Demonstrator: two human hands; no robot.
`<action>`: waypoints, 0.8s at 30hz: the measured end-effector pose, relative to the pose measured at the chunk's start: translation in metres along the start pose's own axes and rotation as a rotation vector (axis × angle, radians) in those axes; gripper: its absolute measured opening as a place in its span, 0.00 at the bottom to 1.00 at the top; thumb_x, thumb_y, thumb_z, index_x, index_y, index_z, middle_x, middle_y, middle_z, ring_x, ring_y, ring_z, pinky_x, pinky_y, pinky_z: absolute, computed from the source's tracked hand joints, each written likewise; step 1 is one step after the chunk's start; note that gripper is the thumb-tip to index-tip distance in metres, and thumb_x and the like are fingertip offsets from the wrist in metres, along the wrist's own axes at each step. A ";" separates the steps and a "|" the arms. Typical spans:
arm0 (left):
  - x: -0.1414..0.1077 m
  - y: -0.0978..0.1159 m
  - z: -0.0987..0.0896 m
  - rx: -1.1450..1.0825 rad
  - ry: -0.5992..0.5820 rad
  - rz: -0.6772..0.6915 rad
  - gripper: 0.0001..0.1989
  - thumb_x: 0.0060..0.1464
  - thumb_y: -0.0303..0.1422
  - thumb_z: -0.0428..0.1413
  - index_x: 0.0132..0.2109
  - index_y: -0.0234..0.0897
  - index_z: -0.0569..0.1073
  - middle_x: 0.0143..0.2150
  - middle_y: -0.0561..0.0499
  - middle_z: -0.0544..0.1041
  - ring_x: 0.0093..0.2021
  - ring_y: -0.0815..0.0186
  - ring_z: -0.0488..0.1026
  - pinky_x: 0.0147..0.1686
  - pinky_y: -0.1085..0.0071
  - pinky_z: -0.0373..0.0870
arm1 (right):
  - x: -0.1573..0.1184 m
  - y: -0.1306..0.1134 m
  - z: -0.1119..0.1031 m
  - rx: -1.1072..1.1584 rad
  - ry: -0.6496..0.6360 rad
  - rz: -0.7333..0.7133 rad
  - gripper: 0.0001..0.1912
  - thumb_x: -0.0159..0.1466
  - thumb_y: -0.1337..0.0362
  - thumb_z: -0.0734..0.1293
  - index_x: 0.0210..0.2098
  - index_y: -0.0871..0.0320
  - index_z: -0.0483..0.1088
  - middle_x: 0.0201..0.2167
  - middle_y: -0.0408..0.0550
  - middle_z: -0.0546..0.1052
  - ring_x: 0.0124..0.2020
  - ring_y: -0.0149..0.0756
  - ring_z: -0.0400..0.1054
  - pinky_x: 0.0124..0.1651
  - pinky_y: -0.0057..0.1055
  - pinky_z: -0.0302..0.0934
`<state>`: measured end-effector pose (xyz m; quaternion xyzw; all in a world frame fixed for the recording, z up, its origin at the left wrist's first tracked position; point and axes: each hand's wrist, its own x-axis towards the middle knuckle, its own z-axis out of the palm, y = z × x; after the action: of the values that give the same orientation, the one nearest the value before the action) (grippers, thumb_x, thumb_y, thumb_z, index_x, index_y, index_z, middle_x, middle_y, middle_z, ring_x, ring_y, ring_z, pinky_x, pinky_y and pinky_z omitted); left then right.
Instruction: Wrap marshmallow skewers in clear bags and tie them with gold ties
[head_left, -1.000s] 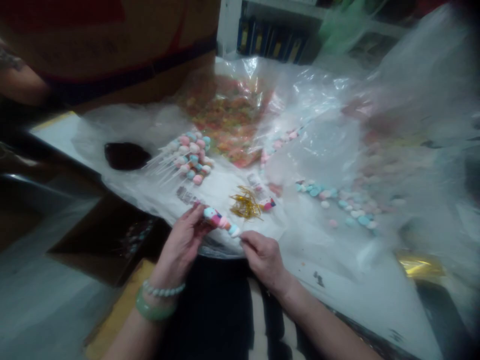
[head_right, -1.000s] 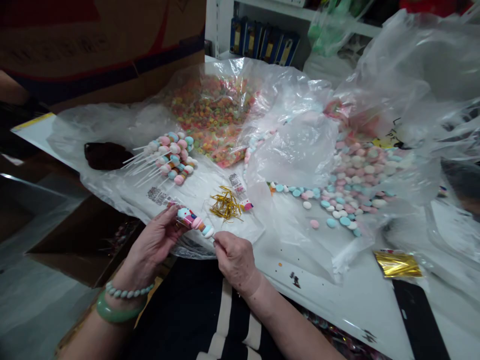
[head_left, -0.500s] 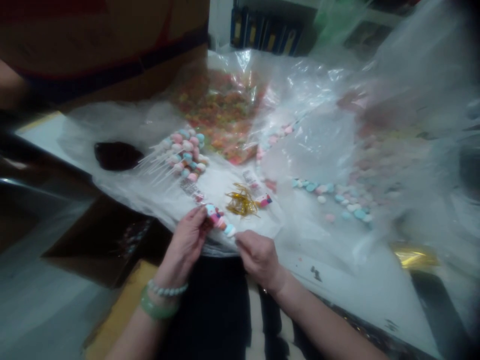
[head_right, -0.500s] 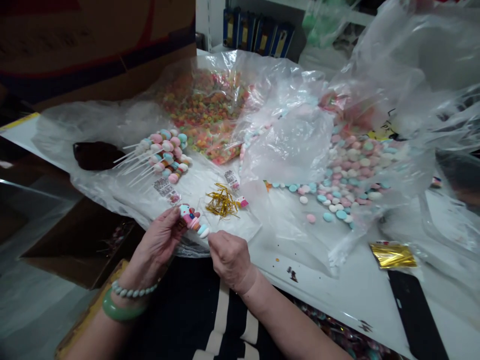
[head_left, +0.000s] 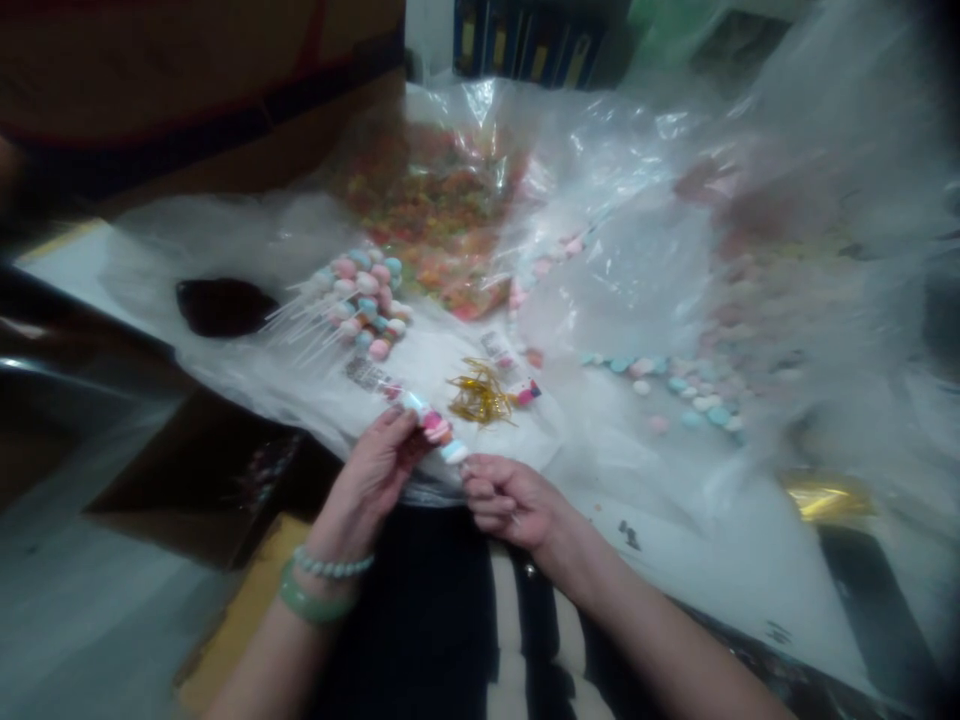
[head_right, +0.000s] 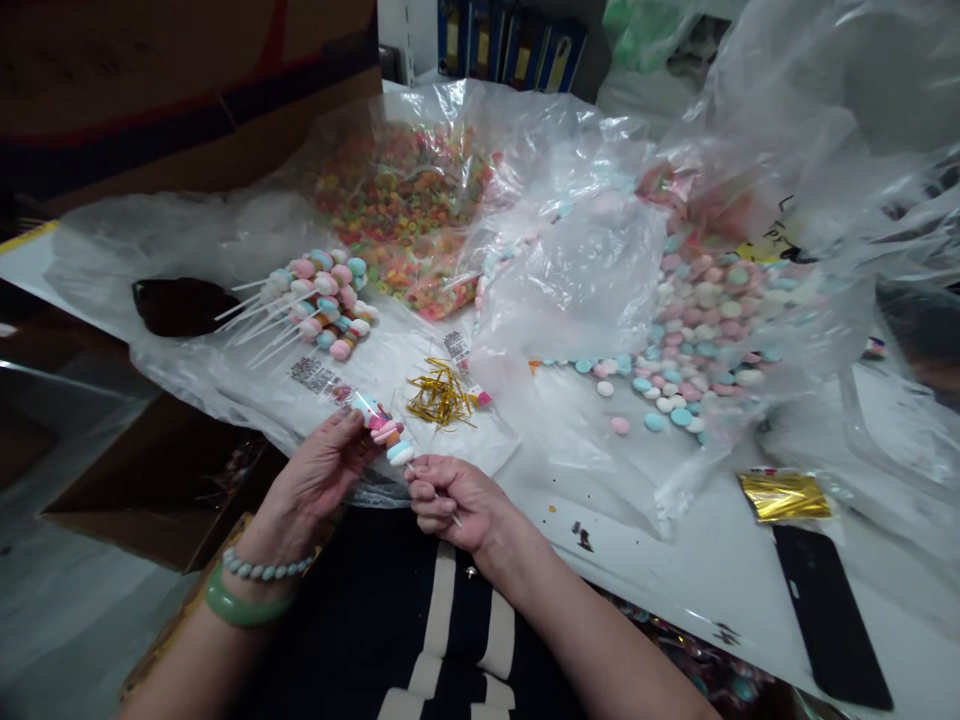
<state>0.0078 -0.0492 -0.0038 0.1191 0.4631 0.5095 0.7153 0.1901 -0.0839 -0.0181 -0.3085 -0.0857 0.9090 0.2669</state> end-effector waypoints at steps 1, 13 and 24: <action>0.000 0.002 0.000 0.009 0.004 -0.017 0.04 0.51 0.25 0.65 0.32 0.31 0.77 0.30 0.46 0.79 0.30 0.65 0.77 0.36 0.69 0.79 | 0.001 0.000 -0.001 0.015 -0.014 0.016 0.09 0.52 0.69 0.72 0.30 0.60 0.67 0.15 0.30 0.62 0.12 0.16 0.39 0.16 0.19 0.37; 0.003 0.027 0.003 0.001 0.071 0.066 0.03 0.52 0.26 0.63 0.33 0.31 0.77 0.30 0.47 0.78 0.33 0.61 0.79 0.31 0.69 0.78 | 0.000 0.009 0.012 -0.281 0.271 -0.257 0.12 0.49 0.66 0.73 0.32 0.61 0.71 0.17 0.36 0.68 0.15 0.19 0.53 0.17 0.19 0.38; 0.003 0.013 0.001 0.099 0.085 0.119 0.09 0.47 0.29 0.69 0.34 0.29 0.78 0.29 0.46 0.80 0.31 0.65 0.79 0.31 0.74 0.77 | -0.003 0.005 0.010 -0.194 0.249 -0.148 0.12 0.48 0.64 0.73 0.29 0.59 0.69 0.15 0.33 0.64 0.13 0.18 0.44 0.17 0.21 0.33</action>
<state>0.0009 -0.0400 0.0033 0.1596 0.5098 0.5322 0.6568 0.1835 -0.0894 -0.0103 -0.4357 -0.1617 0.8291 0.3108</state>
